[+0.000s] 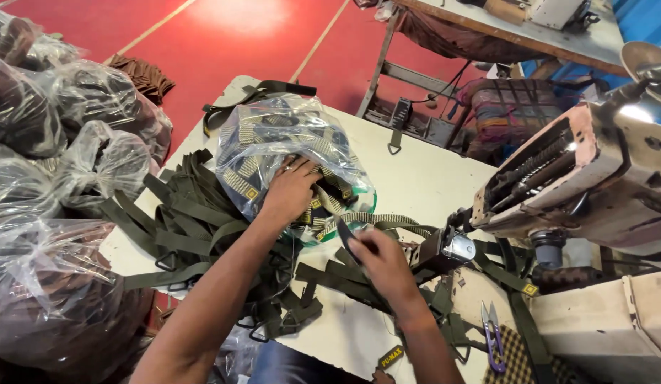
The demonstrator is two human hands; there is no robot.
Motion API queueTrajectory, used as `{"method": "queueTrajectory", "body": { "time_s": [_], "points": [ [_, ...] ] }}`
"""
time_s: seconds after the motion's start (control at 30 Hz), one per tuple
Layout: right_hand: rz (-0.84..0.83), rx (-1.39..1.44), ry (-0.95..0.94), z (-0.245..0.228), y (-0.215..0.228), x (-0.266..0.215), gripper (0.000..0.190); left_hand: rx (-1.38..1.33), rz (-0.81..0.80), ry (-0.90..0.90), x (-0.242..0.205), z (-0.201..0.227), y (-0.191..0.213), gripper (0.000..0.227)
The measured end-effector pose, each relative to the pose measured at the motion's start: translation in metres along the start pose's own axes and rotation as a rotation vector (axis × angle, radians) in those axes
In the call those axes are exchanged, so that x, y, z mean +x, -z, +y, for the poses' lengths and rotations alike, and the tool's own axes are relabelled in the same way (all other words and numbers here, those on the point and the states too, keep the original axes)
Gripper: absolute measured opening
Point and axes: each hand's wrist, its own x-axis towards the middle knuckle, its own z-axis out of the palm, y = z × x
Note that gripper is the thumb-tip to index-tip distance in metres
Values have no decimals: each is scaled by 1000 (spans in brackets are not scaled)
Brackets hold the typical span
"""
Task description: Stitch fabric straps using an industrial sewing machine in a shoe factory.
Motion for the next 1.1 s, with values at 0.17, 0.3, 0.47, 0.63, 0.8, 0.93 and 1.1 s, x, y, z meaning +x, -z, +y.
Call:
{"method": "queueTrajectory", "body": {
  "time_s": [0.17, 0.3, 0.47, 0.63, 0.8, 0.93, 1.1],
  "points": [
    [57, 340, -181, 20, 45, -88, 28, 57, 30, -68, -1, -4, -10, 32],
    [92, 375, -123, 27, 82, -136, 29, 56, 14, -54, -3, 27, 13, 29],
    [-150, 250, 172, 0, 107, -166, 21, -1065, -349, 69, -34, 158, 180, 43],
    [-37, 280, 209, -8, 113, -174, 23, -1053, -845, -23, -75, 194, 222, 47],
    [196, 470, 65, 35, 108, -184, 18, -820, -1052, 189, -114, 158, 214, 30],
    [-102, 276, -153, 40, 61, -187, 18, -581, -1376, 87, -144, 157, 179, 30],
    [-113, -72, -161, 42, 46, -188, 37, -833, -1129, 70, -169, 190, 136, 30]
  ]
}}
